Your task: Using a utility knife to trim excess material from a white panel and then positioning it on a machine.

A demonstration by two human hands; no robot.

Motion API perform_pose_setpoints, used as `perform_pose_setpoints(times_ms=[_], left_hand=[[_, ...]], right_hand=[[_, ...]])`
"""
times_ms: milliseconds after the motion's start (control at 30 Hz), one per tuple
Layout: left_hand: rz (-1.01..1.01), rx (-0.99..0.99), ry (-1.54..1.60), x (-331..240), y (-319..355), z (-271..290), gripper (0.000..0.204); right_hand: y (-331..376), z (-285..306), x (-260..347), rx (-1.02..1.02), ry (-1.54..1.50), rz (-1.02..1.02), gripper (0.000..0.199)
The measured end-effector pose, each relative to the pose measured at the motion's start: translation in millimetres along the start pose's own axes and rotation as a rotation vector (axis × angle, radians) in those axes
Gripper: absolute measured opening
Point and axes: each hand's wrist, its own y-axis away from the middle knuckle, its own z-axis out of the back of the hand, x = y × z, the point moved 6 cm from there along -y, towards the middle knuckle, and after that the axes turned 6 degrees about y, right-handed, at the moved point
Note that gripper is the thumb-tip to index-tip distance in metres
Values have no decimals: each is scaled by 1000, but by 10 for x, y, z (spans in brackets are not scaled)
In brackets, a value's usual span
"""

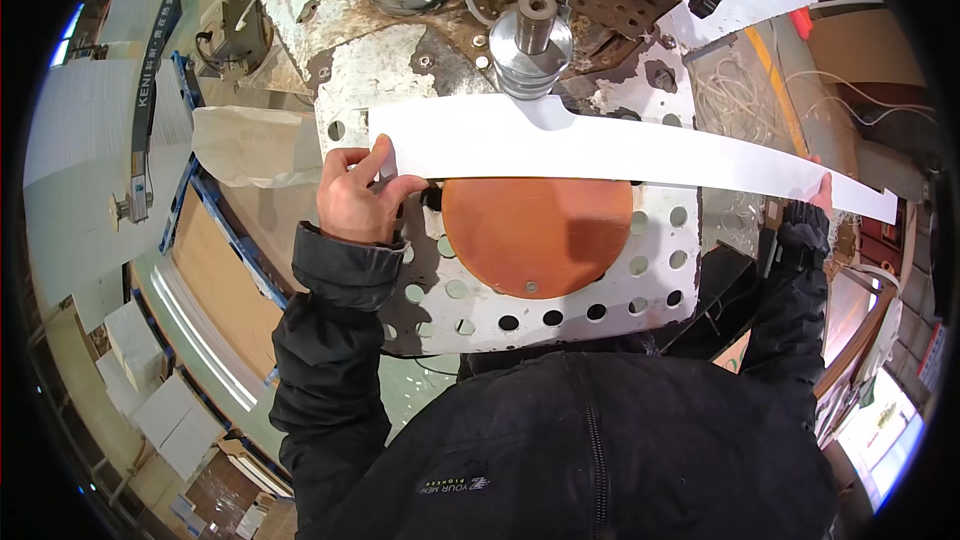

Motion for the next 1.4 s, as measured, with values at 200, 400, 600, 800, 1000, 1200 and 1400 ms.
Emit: perform_pose_setpoints(times_ms=[200,400,600,800,1000,1200,1400], left_hand=[[19,22,-2,120,24,72,61],[-59,-18,22,247,88,125,61],[-82,-21,8,370,47,169,59],[-467,-45,-117,188,-148,247,45],[-609,87,81,-174,-182,-29,43],[-638,231,156,-506,-358,-182,47],[-582,291,26,-599,-543,-171,44]], right_hand=[[-87,-73,-78,38,56,10,54],[-113,-235,-115,90,116,54,53],[-156,-440,-168,82,20,40,51],[-308,-481,-242,123,-53,3,50],[15,-720,-352,126,-31,0,57],[346,-868,-387,67,-129,1,59],[754,-1075,-379,62,-248,-47,52]])
